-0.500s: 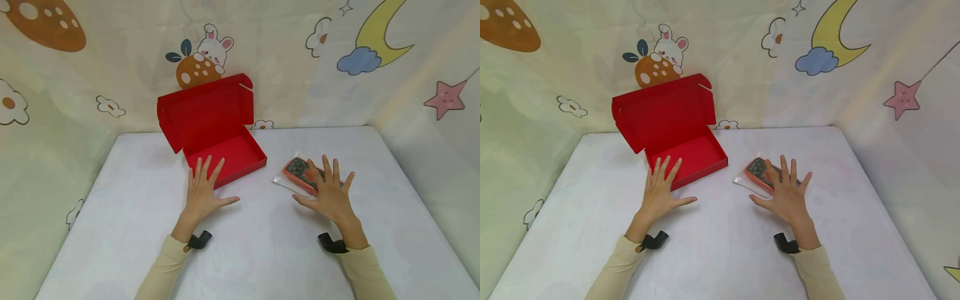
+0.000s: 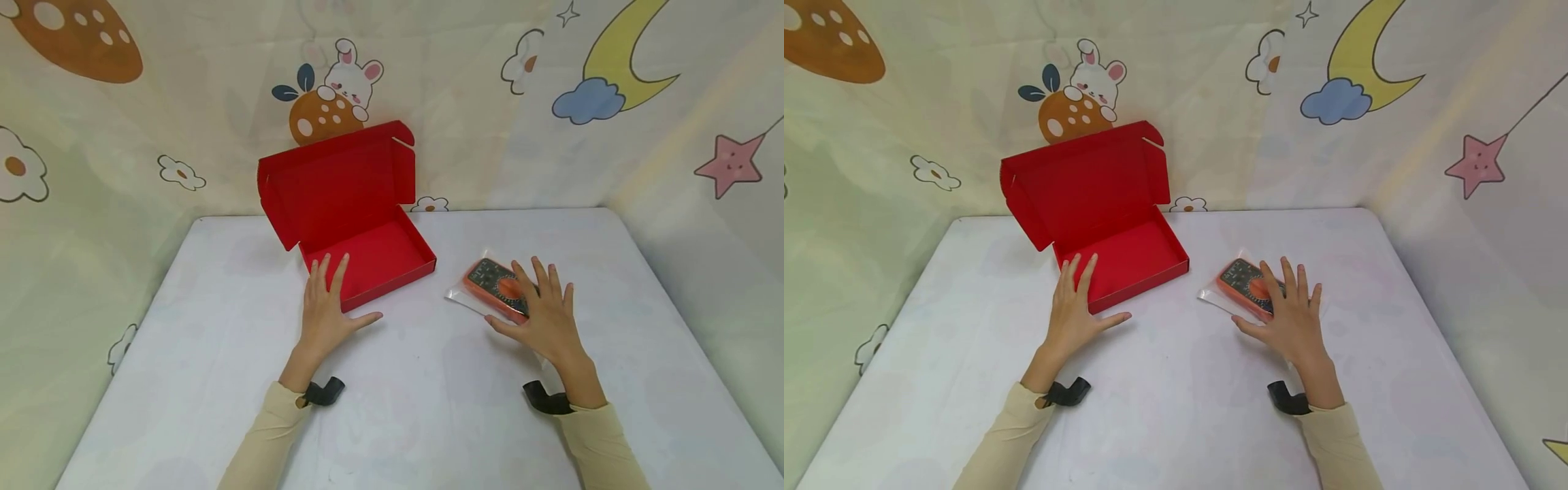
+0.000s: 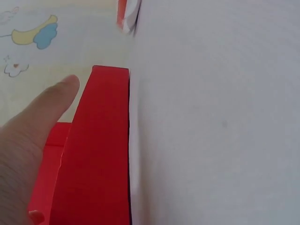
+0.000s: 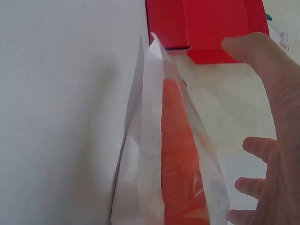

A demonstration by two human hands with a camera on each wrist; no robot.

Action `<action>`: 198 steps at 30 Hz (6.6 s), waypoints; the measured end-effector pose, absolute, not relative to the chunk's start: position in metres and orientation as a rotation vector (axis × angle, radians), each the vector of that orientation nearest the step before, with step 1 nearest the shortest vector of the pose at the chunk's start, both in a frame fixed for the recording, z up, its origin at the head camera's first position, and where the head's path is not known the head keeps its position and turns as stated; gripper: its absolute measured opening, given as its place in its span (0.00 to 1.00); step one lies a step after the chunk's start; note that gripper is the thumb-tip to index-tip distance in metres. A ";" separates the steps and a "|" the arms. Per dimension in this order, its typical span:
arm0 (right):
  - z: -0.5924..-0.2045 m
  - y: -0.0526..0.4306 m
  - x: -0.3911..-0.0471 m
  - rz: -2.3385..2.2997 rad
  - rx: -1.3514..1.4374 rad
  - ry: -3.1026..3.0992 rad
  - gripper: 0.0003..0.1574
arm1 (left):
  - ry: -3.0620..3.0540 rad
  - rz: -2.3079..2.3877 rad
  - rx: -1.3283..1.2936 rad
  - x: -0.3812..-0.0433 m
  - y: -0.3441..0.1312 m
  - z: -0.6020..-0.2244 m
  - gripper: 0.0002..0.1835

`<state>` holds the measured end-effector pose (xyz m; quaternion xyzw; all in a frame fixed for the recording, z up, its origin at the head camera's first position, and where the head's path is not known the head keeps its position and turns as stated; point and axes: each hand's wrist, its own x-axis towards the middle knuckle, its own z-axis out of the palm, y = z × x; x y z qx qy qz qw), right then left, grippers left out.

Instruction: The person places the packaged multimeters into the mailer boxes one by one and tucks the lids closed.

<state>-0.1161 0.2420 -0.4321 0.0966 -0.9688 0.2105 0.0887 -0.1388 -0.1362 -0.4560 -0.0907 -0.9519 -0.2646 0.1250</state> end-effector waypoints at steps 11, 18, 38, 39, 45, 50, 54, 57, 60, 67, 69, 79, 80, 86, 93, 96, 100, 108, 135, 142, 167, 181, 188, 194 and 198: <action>-0.442 0.248 -0.121 0.657 0.250 -2.927 0.66 | -2.683 -1.120 -0.094 -0.145 -0.147 -0.467 0.64; -0.448 0.254 -0.124 0.679 0.203 -2.937 0.63 | -2.576 -1.283 -0.037 -0.147 -0.152 -0.477 0.62; -0.446 0.257 -0.133 0.819 0.171 -2.880 0.57 | -2.447 -1.474 0.006 -0.150 -0.161 -0.488 0.61; -0.446 0.257 -0.132 0.815 0.167 -2.874 0.56 | -2.449 -1.472 0.001 -0.150 -0.161 -0.488 0.61; -0.450 0.256 -0.128 0.801 0.162 -2.832 0.54 | -2.445 -1.475 -0.003 -0.145 -0.160 -0.490 0.61; -0.452 0.253 -0.129 0.816 0.155 -2.797 0.53 | -2.436 -1.458 -0.002 -0.144 -0.161 -0.490 0.61; -0.451 0.252 -0.127 0.814 0.128 -2.776 0.53 | -2.437 -1.466 -0.004 -0.143 -0.161 -0.491 0.61; -0.451 0.251 -0.124 0.830 0.115 -2.747 0.53 | -2.445 -1.462 -0.001 -0.143 -0.160 -0.492 0.62; -0.453 0.250 -0.123 0.852 0.106 -2.722 0.52 | -2.448 -1.453 0.011 -0.143 -0.159 -0.493 0.62; -0.452 0.250 -0.118 0.917 0.064 -2.701 0.51 | -2.461 -1.455 0.021 -0.142 -0.159 -0.493 0.61; -0.452 0.250 -0.118 0.936 0.058 -2.690 0.51 | -2.461 -1.457 0.025 -0.142 -0.159 -0.493 0.61; -0.444 0.249 -0.126 1.059 0.057 -2.650 0.49 | -2.455 -1.458 0.029 -0.144 -0.159 -0.491 0.61; -0.442 0.248 -0.127 1.070 0.058 -2.653 0.49 | -2.453 -1.465 0.029 -0.144 -0.159 -0.492 0.61; -0.438 0.238 -0.131 1.109 0.062 -2.644 0.49 | -2.472 -1.471 0.043 -0.145 -0.160 -0.493 0.61; -0.434 0.225 -0.140 1.128 0.106 -2.627 0.49 | -2.463 -1.484 0.037 -0.144 -0.160 -0.492 0.61; -0.432 0.220 -0.143 1.108 0.133 -2.623 0.49 | -2.459 -1.490 0.027 -0.144 -0.159 -0.492 0.61; -0.431 0.213 -0.148 1.100 0.162 -2.607 0.48 | -2.454 -1.488 0.029 -0.143 -0.159 -0.492 0.61; -0.429 0.199 -0.156 1.087 0.239 -2.606 0.48 | -2.438 -1.457 0.003 -0.144 -0.160 -0.493 0.60; -0.412 0.162 -0.183 1.058 0.443 -2.706 0.48 | -2.440 -1.453 0.009 -0.147 -0.161 -0.488 0.61; -0.411 0.153 -0.190 1.057 0.495 -2.712 0.49 | -2.395 -1.464 -0.054 -0.152 -0.163 -0.489 0.61; -0.397 0.128 -0.213 0.924 0.674 -2.776 0.50 | -2.377 -1.495 -0.056 -0.152 -0.167 -0.492 0.61; -0.388 0.116 -0.233 0.889 0.846 -2.750 0.46 | -2.381 -1.500 -0.047 -0.152 -0.165 -0.489 0.62; -0.386 0.107 -0.242 0.871 0.944 -2.758 0.44 | -2.405 -1.477 -0.029 -0.151 -0.165 -0.487 0.62; -0.384 0.101 -0.253 0.834 1.061 -2.780 0.43 | -2.412 -1.483 -0.029 -0.150 -0.166 -0.489 0.62; -0.381 0.096 -0.258 0.821 1.132 -2.798 0.44 | -2.411 -1.477 -0.025 -0.150 -0.167 -0.488 0.61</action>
